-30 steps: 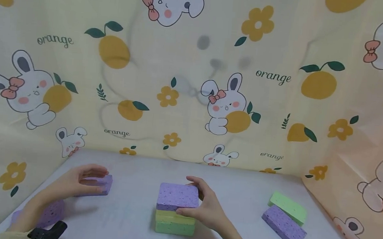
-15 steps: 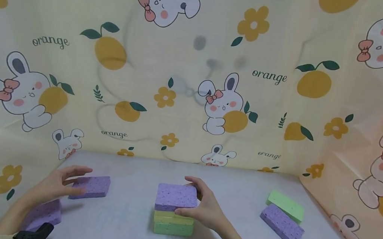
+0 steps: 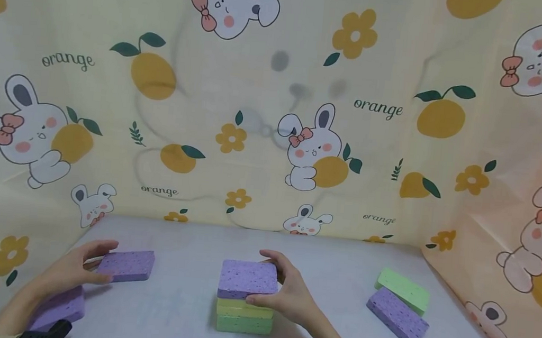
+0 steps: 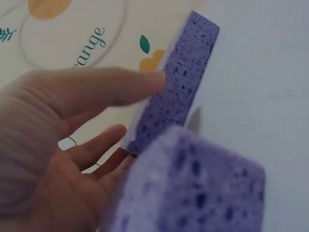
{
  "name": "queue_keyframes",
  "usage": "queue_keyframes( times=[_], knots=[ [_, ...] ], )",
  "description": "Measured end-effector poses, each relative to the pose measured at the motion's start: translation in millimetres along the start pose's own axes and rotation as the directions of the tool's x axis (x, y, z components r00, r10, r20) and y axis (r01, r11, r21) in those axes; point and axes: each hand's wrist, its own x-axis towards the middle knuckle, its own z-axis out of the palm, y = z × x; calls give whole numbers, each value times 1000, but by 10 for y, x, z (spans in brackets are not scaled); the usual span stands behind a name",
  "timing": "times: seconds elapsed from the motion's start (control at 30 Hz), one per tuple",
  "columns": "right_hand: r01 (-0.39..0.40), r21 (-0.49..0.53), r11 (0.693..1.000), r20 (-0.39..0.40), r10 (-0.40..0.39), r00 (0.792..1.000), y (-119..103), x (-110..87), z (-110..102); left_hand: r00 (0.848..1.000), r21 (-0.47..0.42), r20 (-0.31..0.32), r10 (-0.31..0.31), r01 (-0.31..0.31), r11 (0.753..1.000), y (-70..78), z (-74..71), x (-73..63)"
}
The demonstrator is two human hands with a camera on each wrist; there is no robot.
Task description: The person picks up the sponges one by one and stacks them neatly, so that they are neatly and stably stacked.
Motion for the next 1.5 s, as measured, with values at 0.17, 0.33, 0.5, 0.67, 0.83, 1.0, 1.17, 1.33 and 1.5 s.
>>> queue_keyframes(
  times=[0.17,0.33,0.5,0.67,0.83,1.0,1.17,1.33,1.5],
  knots=[
    [5,2,1000,2,-5,1000,-10,0,0,999,20,-14,-43,43,999,-38,29,-10],
    [2,7,1000,3,-2,1000,-7,2,-1,998,16,-23,-62,62,998,-42,42,-20],
    [-7,21,1000,7,7,1000,1,-3,-2,998,29,-19,-61,62,998,-48,45,-21],
    [-4,27,1000,13,4,1000,13,1,-1,998,36,-5,-70,70,997,-51,36,-27],
    [-1,28,1000,16,0,1000,21,1,-5,997,34,-6,-75,75,997,-45,40,-29],
    [1,37,999,19,-2,1000,13,-9,-9,997,37,-10,-78,78,996,-40,44,-28],
    [7,43,999,17,-8,1000,10,-9,-9,997,33,-6,-78,78,996,-45,40,-21],
    [2,49,999,20,-3,1000,20,-6,-6,995,32,-7,-100,100,995,-50,39,-9],
    [-5,55,998,21,4,1000,35,-1,-5,994,32,-11,-112,112,993,-49,43,-1]
  ],
)
